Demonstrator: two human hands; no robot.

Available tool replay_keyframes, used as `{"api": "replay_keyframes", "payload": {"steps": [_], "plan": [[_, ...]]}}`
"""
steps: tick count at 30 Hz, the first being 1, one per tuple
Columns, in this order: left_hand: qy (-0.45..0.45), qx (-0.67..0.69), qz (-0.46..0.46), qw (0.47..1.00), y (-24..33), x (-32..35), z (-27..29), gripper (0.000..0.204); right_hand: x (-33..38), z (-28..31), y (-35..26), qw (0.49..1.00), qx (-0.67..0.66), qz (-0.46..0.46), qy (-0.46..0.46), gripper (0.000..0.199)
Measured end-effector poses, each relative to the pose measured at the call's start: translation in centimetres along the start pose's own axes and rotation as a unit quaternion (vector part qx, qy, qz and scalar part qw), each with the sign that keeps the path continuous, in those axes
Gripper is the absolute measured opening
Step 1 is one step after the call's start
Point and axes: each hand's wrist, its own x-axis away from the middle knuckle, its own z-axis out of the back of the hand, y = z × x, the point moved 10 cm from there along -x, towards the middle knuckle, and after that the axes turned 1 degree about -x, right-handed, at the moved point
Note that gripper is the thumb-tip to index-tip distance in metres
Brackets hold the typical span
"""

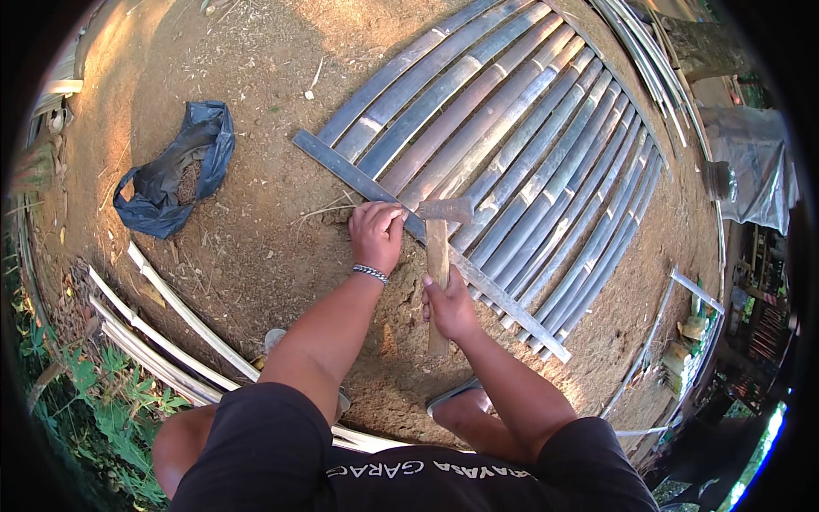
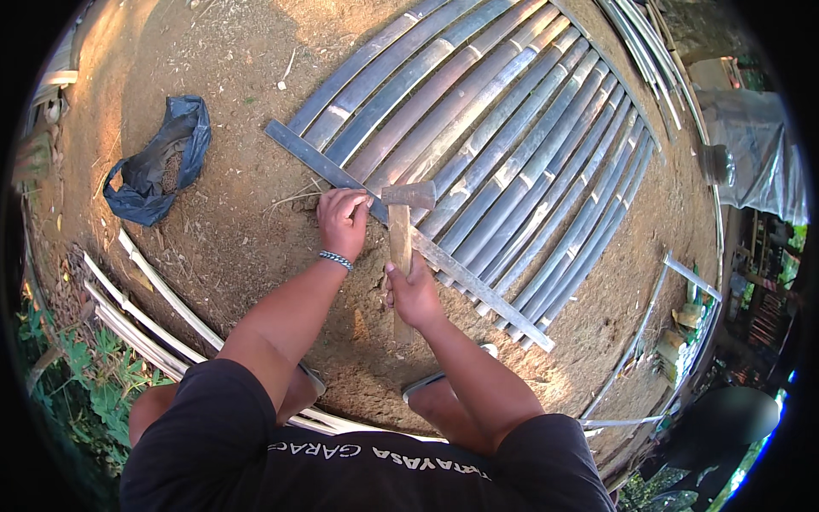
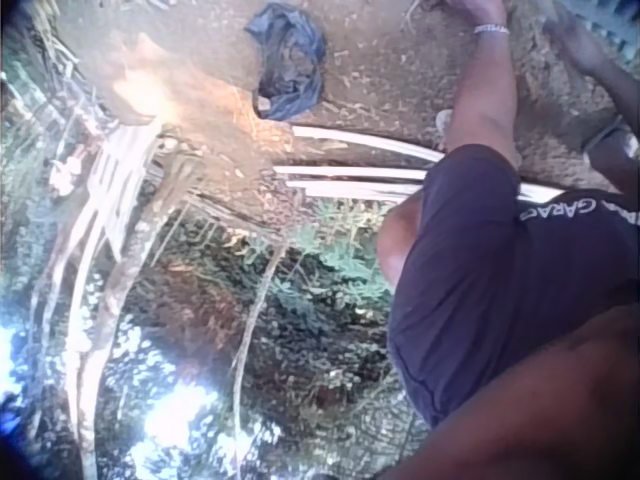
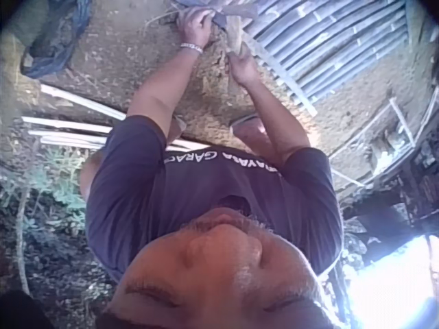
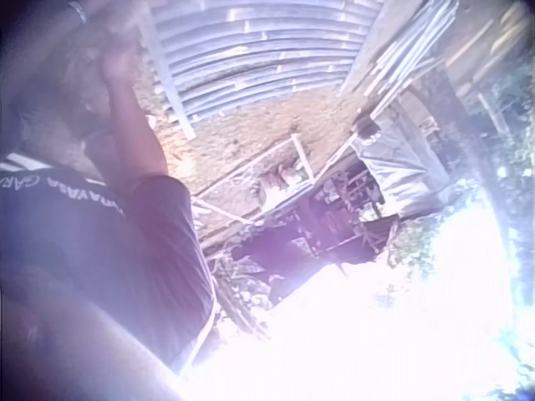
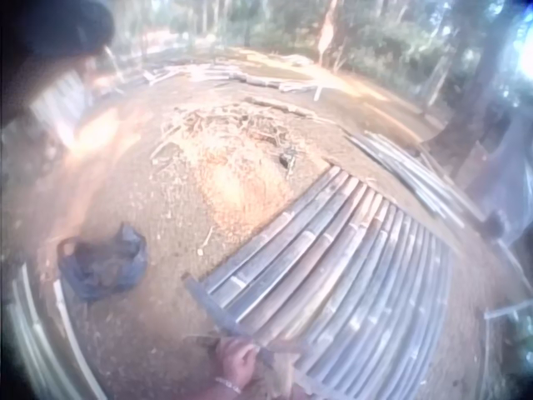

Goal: The person attaches a wooden slat to a series of parallel bamboo stalks by hand and with a hammer, first retrieving a nail from a plastic bag.

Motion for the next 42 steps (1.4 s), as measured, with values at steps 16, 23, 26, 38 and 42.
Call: {"api": "replay_keyframes", "payload": {"steps": [16,23,26,38,42], "plan": [[0.002,0.012,0.030,0.999,-0.3,0.0,0.1,0.010,0.0,1.5,-4.8,0.893,0.399,0.200,0.065,0.052],[0.002,0.003,0.038,0.999,-0.7,0.0,-0.1,0.008,-1.0,1.2,-5.6,0.878,0.442,0.174,0.057,0.052],[0.005,-0.013,0.042,0.999,-0.7,0.3,0.1,0.008,0.2,0.8,-6.5,0.877,0.420,0.225,0.063,0.052],[-0.005,0.033,0.041,0.999,-0.7,0.0,0.1,0.009,-2.6,2.5,-6.4,0.927,0.303,0.197,0.097,0.048],[-0.024,0.082,0.042,0.995,-0.1,-0.3,0.8,0.013,-4.8,3.6,-5.8,0.944,0.271,0.145,0.120,0.047]]}}
